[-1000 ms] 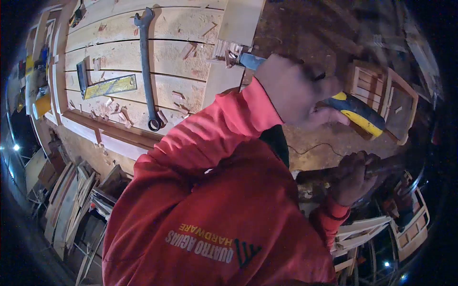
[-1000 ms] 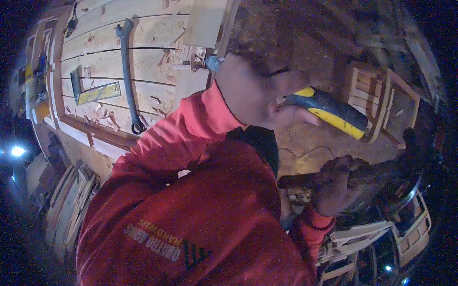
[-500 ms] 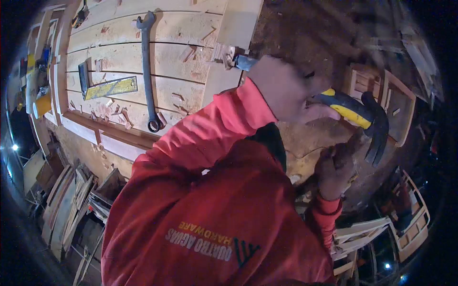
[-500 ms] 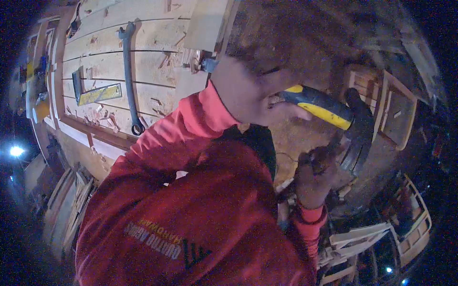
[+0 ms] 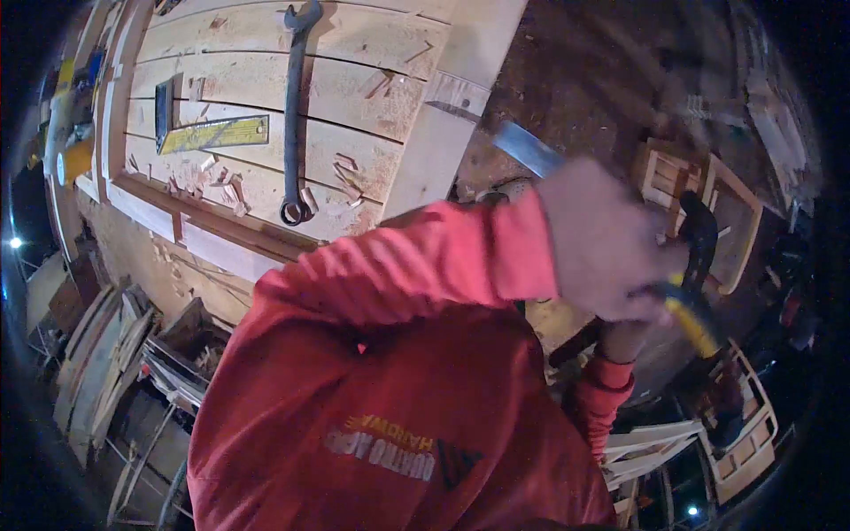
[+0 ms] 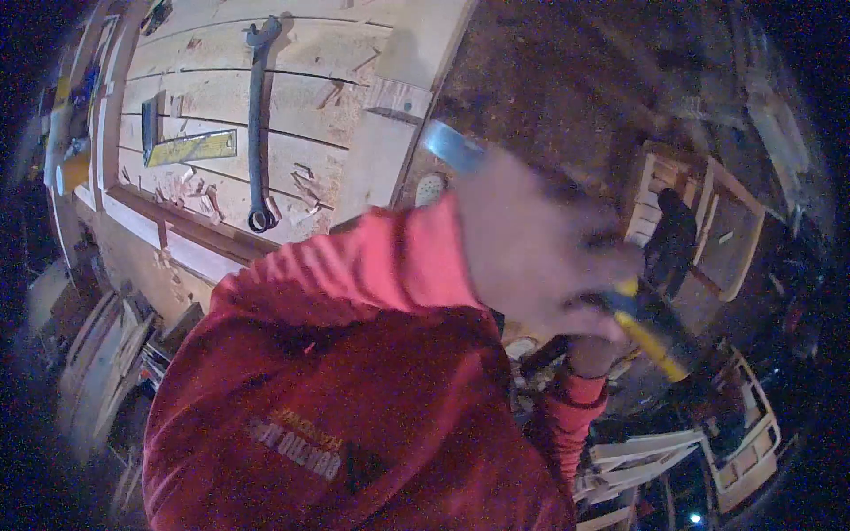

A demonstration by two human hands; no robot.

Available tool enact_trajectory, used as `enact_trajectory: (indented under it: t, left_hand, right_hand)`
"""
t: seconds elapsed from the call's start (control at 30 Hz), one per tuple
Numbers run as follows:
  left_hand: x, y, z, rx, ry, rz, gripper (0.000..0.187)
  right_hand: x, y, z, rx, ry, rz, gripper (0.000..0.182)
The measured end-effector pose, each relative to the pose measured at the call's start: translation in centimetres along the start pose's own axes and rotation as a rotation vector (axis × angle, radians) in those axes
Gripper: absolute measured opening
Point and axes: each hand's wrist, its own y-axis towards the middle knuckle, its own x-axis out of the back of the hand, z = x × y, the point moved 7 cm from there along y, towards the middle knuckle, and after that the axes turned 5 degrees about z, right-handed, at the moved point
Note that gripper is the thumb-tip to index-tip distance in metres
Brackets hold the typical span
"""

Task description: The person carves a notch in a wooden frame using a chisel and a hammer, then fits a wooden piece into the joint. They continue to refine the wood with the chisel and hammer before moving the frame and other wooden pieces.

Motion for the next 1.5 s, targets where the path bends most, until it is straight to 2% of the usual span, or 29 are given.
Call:
enact_trajectory:
  t: [0.07,0.13,0.2,0.37,0.47,0.57,0.67,0.77,0.83,0.93,1.0,1.03,1.1,1.17,1.27,1.47,1.5]
  left_hand:
    - [-1.7,0.2,0.6,0.049,-0.039,0.095,0.053]
    - [-2.1,0.5,1.9,0.117,-0.029,0.124,0.053]
    - [-1.1,0.3,4.2,0.230,0.040,0.091,0.054]
    - [-0.5,-0.2,6.3,0.250,0.115,0.000,0.055]
    - [-0.3,-0.3,6.8,0.238,0.109,-0.028,0.055]
    - [-0.3,-0.5,7.4,0.246,0.101,-0.022,0.057]
    - [-0.1,-0.7,7.5,0.230,0.120,-0.044,0.058]
    - [0.2,-0.9,7.6,0.210,0.108,-0.057,0.058]
    - [0.3,-0.9,7.7,0.206,0.095,-0.051,0.058]
    - [0.2,-1.1,8.0,0.204,0.132,-0.080,0.057]
    - [0.4,-0.9,8.0,0.198,0.129,-0.088,0.057]
    - [0.5,-1.2,7.9,0.209,0.125,-0.091,0.057]
    - [0.5,-1.3,7.9,0.213,0.140,-0.077,0.056]
    - [0.7,-1.2,7.8,0.196,0.164,-0.098,0.055]
    - [0.9,-1.3,7.7,0.175,0.185,-0.161,0.054]
    - [0.9,-1.7,8.4,0.216,0.145,-0.126,0.055]
    - [1.0,-1.7,8.2,0.222,0.162,-0.120,0.055]
  right_hand:
    - [0.4,-0.3,1.8,0.009,0.044,-0.055,0.012]
    - [-0.9,-2.9,5.5,0.099,-0.280,0.130,0.012]
    - [0.2,-3.3,4.7,0.061,-0.320,0.105,0.016]
    - [0.0,-3.9,4.0,0.058,-0.325,0.179,0.017]
    - [-0.7,-4.0,4.8,0.157,-0.290,0.231,0.015]
    - [2.7,-2.5,3.7,0.156,-0.111,0.135,0.017]
    - [-1.1,-4.9,9.3,0.230,-0.189,0.071,0.020]
    - [0.2,-3.9,10.4,0.384,-0.029,0.072,0.026]
    - [-0.7,-3.7,8.3,0.360,-0.110,0.180,0.027]
    - [-2.9,-3.3,6.4,0.346,-0.502,0.280,0.014]
    - [-3.1,-3.2,6.1,0.210,-0.265,0.184,0.012]
    - [-2.7,-3.7,6.0,0.061,0.139,0.071,0.014]
    - [-2.5,-3.9,5.7,0.021,0.373,0.058,0.016]
    - [-2.9,-3.3,6.8,0.266,0.048,0.262,0.027]
    - [-6.3,-3.9,6.9,0.298,-0.439,0.300,0.027]
    - [-4.5,-3.6,7.5,0.173,-0.106,0.139,0.026]
    - [-4.5,-2.7,5.7,0.005,0.171,0.201,0.022]
